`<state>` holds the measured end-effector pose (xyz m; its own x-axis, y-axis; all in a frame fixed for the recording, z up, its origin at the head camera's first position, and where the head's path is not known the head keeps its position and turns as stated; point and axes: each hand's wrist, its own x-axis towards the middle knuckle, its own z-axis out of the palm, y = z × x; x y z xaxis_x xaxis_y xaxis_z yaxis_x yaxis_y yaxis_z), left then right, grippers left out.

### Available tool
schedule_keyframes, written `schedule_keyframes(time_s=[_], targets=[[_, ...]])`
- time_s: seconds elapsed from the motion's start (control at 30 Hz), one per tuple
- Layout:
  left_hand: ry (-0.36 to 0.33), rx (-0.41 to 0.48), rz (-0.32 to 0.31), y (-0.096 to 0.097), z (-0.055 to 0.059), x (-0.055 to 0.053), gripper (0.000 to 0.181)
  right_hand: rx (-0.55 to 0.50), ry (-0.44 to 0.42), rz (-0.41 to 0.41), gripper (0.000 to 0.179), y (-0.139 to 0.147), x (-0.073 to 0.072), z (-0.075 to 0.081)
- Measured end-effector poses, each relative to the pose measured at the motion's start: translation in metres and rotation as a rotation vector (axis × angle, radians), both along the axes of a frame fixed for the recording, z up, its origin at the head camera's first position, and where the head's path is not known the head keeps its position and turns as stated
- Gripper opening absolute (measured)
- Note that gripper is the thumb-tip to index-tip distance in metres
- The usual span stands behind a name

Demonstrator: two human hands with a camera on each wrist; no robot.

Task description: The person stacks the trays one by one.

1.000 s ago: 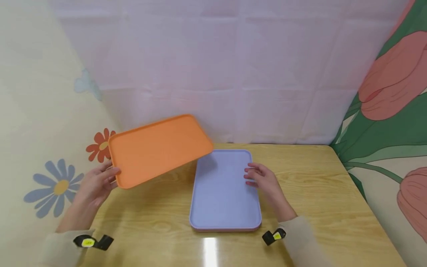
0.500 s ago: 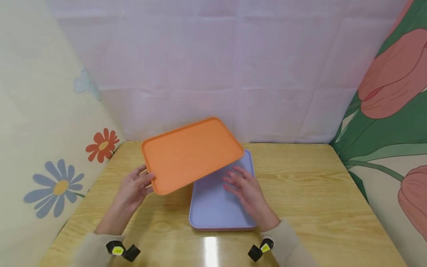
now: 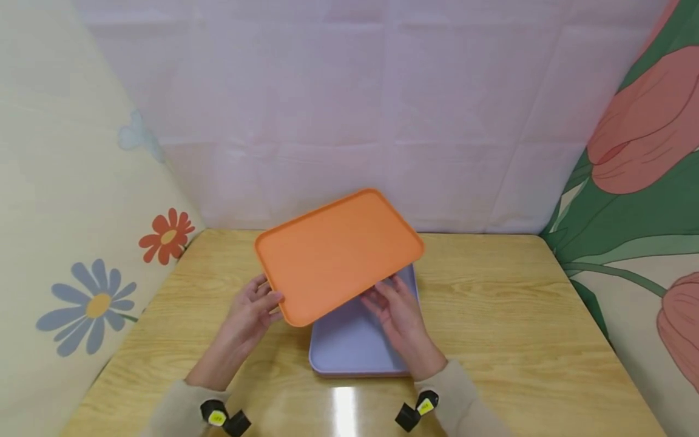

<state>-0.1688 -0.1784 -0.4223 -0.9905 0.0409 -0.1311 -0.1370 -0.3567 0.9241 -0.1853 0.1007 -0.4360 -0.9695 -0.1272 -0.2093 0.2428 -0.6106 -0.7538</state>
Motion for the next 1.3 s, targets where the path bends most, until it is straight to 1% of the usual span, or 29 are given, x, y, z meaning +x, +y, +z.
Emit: schedule_keyframes(time_s=[0.17, 0.33, 0.5, 0.63, 0.77, 0.83, 0.93, 1.0, 1.03, 1.1, 1.2, 1.3], targets=[[0.012, 0.005, 0.002, 0.012, -0.007, 0.002, 0.054, -0.032, -0.006, -0.071, 0.049, 0.0, -0.003, 0.001], [0.022, 0.014, -0.011, 0.024, -0.012, 0.005, 0.054, -0.047, -0.014, -0.128, 0.06, 0.002, -0.006, 0.002], [0.018, 0.019, -0.02, 0.031, -0.014, 0.008, 0.056, -0.032, -0.031, -0.14, 0.066, 0.007, -0.008, 0.001], [-0.004, 0.013, -0.027, 0.034, -0.016, 0.01, 0.059, -0.016, -0.056, -0.142, 0.067, 0.012, -0.01, -0.001], [-0.03, 0.009, -0.057, 0.03, -0.016, 0.011, 0.056, -0.001, -0.049, -0.132, 0.065, 0.02, -0.011, 0.0], [-0.039, 0.016, -0.068, 0.023, -0.015, 0.01, 0.051, 0.003, -0.048, -0.117, 0.061, 0.026, -0.013, 0.001], [-0.045, 0.005, -0.071, 0.008, -0.011, 0.006, 0.041, 0.027, -0.04, -0.069, 0.057, 0.037, -0.014, 0.004], [-0.04, -0.036, -0.082, -0.002, -0.007, 0.002, 0.04, 0.047, -0.034, -0.028, 0.056, 0.046, -0.015, 0.005], [-0.036, -0.07, -0.097, -0.007, -0.005, 0.0, 0.042, 0.058, -0.027, -0.007, 0.057, 0.051, -0.015, 0.006], [-0.036, -0.14, -0.142, -0.015, -0.001, -0.005, 0.048, 0.081, -0.013, 0.037, 0.058, 0.058, -0.015, 0.007], [-0.023, -0.245, -0.231, -0.023, 0.004, -0.012, 0.058, 0.112, 0.017, 0.104, 0.062, 0.069, -0.016, 0.008], [-0.021, -0.292, -0.307, -0.024, 0.007, -0.02, 0.062, 0.143, 0.05, 0.165, 0.065, 0.078, -0.017, 0.009]])
